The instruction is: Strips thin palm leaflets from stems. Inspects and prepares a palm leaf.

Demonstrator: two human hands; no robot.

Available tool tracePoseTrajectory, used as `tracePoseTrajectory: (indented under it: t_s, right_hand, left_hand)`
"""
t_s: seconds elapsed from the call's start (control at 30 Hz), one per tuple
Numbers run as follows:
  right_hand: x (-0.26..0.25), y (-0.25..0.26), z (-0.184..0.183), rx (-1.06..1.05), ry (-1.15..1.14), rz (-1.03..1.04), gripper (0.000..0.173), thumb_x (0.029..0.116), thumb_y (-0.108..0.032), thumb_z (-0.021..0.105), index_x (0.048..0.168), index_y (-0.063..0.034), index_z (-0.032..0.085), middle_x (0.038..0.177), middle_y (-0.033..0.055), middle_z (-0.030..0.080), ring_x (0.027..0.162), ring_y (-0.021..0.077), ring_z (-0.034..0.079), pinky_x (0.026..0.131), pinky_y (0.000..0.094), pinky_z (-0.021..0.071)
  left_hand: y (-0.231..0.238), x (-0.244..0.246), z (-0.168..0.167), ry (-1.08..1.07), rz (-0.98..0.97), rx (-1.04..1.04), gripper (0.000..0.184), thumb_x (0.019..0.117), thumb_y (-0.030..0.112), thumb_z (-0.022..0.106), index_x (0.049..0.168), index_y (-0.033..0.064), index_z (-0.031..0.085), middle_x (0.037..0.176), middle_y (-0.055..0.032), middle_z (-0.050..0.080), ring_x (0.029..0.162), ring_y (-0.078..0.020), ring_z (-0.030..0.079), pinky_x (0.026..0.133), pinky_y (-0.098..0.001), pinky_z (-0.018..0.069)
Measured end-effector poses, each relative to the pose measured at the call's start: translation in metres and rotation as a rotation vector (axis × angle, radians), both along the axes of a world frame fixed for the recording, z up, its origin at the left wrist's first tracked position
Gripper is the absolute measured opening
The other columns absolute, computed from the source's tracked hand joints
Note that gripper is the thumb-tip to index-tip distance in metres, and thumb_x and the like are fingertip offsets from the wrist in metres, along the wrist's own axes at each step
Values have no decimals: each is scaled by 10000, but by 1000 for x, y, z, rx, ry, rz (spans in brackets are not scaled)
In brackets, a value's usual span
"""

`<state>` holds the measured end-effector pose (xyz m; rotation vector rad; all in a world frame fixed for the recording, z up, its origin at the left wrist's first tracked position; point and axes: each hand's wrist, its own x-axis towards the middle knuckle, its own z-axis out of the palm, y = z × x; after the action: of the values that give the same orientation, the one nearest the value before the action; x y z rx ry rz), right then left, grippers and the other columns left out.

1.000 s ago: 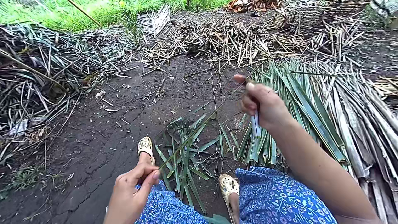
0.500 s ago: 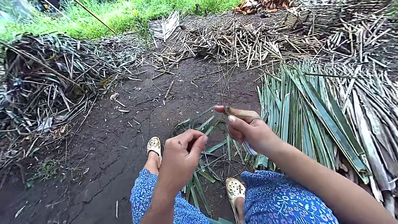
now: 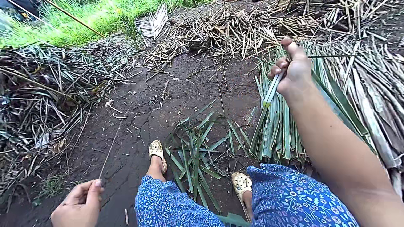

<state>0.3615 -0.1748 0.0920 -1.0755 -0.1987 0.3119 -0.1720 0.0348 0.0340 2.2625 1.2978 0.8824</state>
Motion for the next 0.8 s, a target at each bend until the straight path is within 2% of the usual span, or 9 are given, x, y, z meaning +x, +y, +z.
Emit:
tracePoseTrajectory:
  t_s: [0.07, 0.17, 0.23, 0.3, 0.33, 0.4, 0.47, 0.7, 0.8]
  right_hand:
    - [-26, 8, -12, -161, -65, 235, 329, 1132, -312, 298, 1243, -173, 575, 596, -117, 460, 484, 2, 478, 519, 176, 468]
    - [-91, 27, -38, -329, -308, 875, 315, 1052, -147, 411, 1233, -35, 642, 675, -66, 571, 575, 15, 533, 574, 199, 489]
    - [-135, 40, -40, -313, -397, 1260, 438, 1014, -141, 458, 1440, -57, 519, 717, -38, 534, 585, 24, 497, 567, 197, 452]
    - [-169, 45, -32, -293, -458, 1449, 534, 1047, -148, 459, 1568, -90, 358, 746, -29, 525, 593, 9, 494, 568, 172, 445]
    - [-180, 45, -26, -291, -470, 1454, 497, 1065, -144, 450, 1555, -83, 388, 752, -19, 536, 603, 14, 495, 583, 180, 443]
    - [-190, 46, -20, -246, -465, 1367, 346, 1084, -144, 415, 1374, -31, 567, 719, -45, 511, 596, -3, 474, 582, 162, 425]
    - [-182, 49, -17, -171, -459, 1216, 310, 1077, -145, 425, 1236, -10, 654, 700, -56, 510, 589, -6, 473, 567, 154, 423]
    - [-86, 48, 25, 192, -271, 454, 349, 1126, -209, 264, 1288, -134, 564, 649, -107, 496, 553, 12, 510, 570, 176, 486]
    - [-103, 37, 16, 50, -408, 634, 402, 1077, -211, 285, 1374, -109, 535, 637, -127, 508, 538, -13, 492, 550, 169, 466]
  left_hand:
    - [-5, 11, 4, -133, 26, 50, 239, 1010, 175, 579, 1027, -55, 644, 797, 56, 628, 651, 108, 575, 606, -99, 502]
    - [-34, 62, 11, -275, -130, 69, 222, 986, 147, 608, 1008, -66, 668, 826, 61, 656, 693, 110, 589, 640, -97, 513]
    - [-54, 97, 13, -347, -248, 0, 154, 960, 131, 636, 984, -13, 687, 824, 101, 674, 700, 103, 609, 644, -100, 527]
    - [-69, 124, 10, -396, -357, -86, 106, 941, 116, 662, 965, 25, 711, 814, 113, 694, 694, 88, 627, 635, -108, 538]
    - [-74, 135, 6, -416, -399, -126, 91, 934, 118, 676, 958, 43, 720, 806, 113, 698, 682, 76, 628, 623, -115, 539]
    - [-80, 147, 1, -450, -454, -192, 67, 923, 131, 692, 958, 80, 719, 795, 121, 698, 667, 56, 632, 611, -128, 542]
    - [-80, 146, -2, -473, -480, -232, 107, 944, 177, 693, 990, 88, 731, 812, 119, 707, 673, 43, 634, 613, -133, 542]
    - [-45, 74, -31, -362, -406, -240, 170, 978, 224, 639, 990, 90, 742, 799, 145, 701, 659, 71, 617, 616, -107, 523]
    - [-49, 88, -24, -363, -401, -145, 183, 980, 219, 632, 966, 68, 734, 784, 144, 688, 648, 101, 591, 597, -84, 499]
